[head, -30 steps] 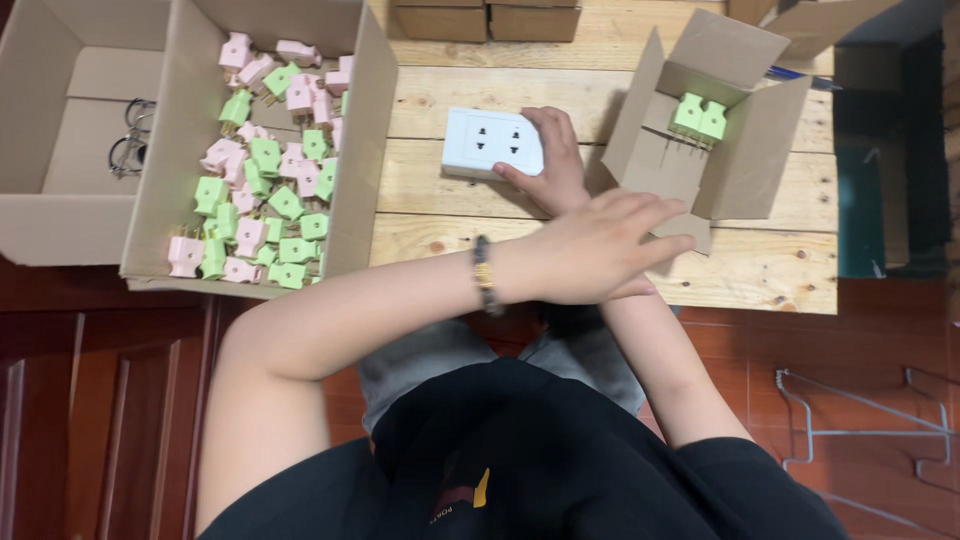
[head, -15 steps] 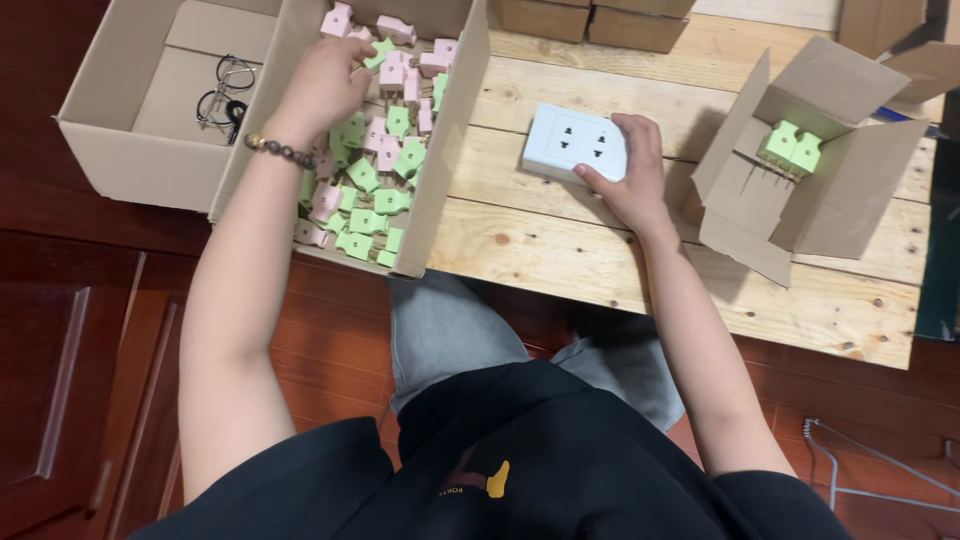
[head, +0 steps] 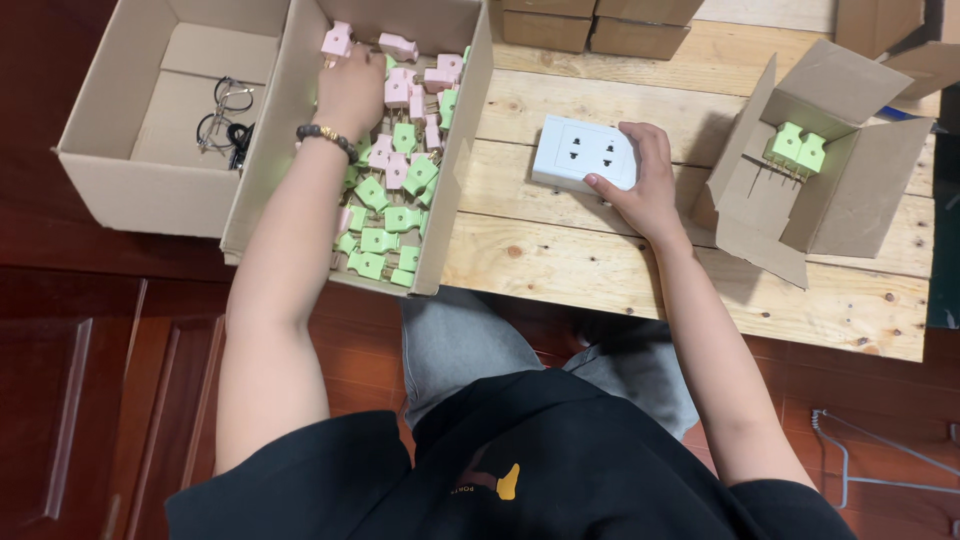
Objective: The person picks up green plastic adapter housings, aligns them with a testing socket on a white power strip to ensure correct fit or orientation, and then places the housings into small cardboard boxes.
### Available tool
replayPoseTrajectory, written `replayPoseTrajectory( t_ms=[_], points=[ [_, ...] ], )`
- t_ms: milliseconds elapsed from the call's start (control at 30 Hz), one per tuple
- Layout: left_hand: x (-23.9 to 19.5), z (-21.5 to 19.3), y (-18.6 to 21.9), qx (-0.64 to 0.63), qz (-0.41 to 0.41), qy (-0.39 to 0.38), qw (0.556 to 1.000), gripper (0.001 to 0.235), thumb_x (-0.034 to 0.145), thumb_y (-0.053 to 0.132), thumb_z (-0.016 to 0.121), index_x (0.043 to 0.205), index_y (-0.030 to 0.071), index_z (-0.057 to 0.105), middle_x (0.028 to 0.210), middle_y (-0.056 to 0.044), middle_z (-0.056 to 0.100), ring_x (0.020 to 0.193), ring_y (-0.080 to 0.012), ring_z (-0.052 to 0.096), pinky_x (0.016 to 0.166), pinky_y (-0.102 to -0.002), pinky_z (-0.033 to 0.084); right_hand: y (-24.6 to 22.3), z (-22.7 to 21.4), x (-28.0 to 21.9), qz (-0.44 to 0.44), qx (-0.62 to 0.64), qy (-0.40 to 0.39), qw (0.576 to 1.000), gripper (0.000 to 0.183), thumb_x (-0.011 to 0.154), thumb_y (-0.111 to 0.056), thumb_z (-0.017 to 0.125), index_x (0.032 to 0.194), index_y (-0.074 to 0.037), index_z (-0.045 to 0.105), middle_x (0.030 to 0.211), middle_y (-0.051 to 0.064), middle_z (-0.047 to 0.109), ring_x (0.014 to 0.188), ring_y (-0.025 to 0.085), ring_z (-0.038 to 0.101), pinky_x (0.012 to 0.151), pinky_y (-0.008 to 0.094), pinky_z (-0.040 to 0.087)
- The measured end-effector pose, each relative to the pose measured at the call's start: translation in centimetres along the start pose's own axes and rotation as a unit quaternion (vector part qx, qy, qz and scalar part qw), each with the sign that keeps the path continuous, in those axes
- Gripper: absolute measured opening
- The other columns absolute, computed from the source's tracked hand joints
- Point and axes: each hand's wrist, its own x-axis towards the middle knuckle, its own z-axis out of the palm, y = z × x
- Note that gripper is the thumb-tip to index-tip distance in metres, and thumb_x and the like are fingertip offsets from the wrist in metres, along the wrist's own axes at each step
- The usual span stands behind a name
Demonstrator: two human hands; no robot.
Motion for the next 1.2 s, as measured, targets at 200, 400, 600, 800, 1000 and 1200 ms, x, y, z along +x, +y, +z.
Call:
replayPoseTrajectory(
  t_ms=[200,400,600,800,1000,1200],
  points=[
    [-1.4,-3.4,1.2,-0.089,-0.106,-0.044,0.989,0.057,0.079,0.003,0.063,0.135,0.012,0.063,0.128,-0.02,0.056,0.104,-0.04,0.063,0.078,-0.054,0.057,0.1,-0.3,-0.3,-0.012,-0.019,-0.003,1.0,0.067,0.09,-0.038,0.082,0.143,-0.01,0.052,0.139,0.012,0.049,0.134,0.028,0.049,0.107,0.041,0.043],
    [-3.9,-9.0,1.2,-0.263,-0.188,0.095,0.942,0.052,0.089,0.016,0.081,0.139,0.01,0.064,0.129,-0.014,0.052,0.117,-0.0312,0.056,0.097,-0.043,0.053,0.1,-0.1,-0.2,-0.011,-0.005,0.002,1.0,0.068,0.089,-0.04,0.083,0.143,-0.011,0.053,0.139,0.01,0.05,0.133,0.027,0.05,0.106,0.039,0.044],
    [-13.0,-17.4,6.4,-0.386,-0.027,0.161,0.908,0.045,0.096,0.009,0.073,0.139,0.007,0.06,0.129,-0.013,0.05,0.114,-0.0241,0.054,0.103,-0.039,0.05,0.5,0.1,-0.2,-0.022,0.0,0.013,1.0,0.067,0.089,-0.039,0.085,0.141,-0.011,0.054,0.137,0.01,0.05,0.131,0.026,0.052,0.107,0.039,0.045],
    [-23.9,-21.1,12.3,-0.389,0.119,0.222,0.886,0.057,0.104,0.019,0.068,0.156,0.014,0.046,0.136,-0.009,0.066,0.108,-0.0187,0.06,0.088,-0.032,0.052,0.9,0.3,0.0,-0.037,0.007,0.017,0.999,0.066,0.09,-0.04,0.084,0.141,-0.01,0.054,0.136,0.011,0.05,0.132,0.027,0.051,0.111,0.038,0.044],
    [-26.6,-18.1,16.3,-0.571,0.167,0.241,0.767,0.061,0.083,-0.002,0.083,0.14,0.002,0.062,0.122,-0.018,0.072,0.084,-0.028,0.073,0.066,-0.031,0.062,1.5,0.4,0.0,-0.002,0.051,0.011,0.999,0.074,0.087,-0.041,0.095,0.14,-0.007,0.055,0.142,0.012,0.049,0.141,0.036,0.049,0.119,0.052,0.037],
    [-26.1,-19.3,18.3,-0.614,0.199,0.212,0.734,0.047,0.086,-0.004,0.081,0.131,0.002,0.069,0.128,-0.016,0.069,0.096,-0.0267,0.07,0.071,-0.034,0.064,1.2,0.4,0.1,0.002,0.046,0.018,0.999,0.077,0.085,-0.04,0.095,0.142,-0.007,0.055,0.142,0.012,0.049,0.142,0.037,0.049,0.12,0.052,0.038]
  ],
)
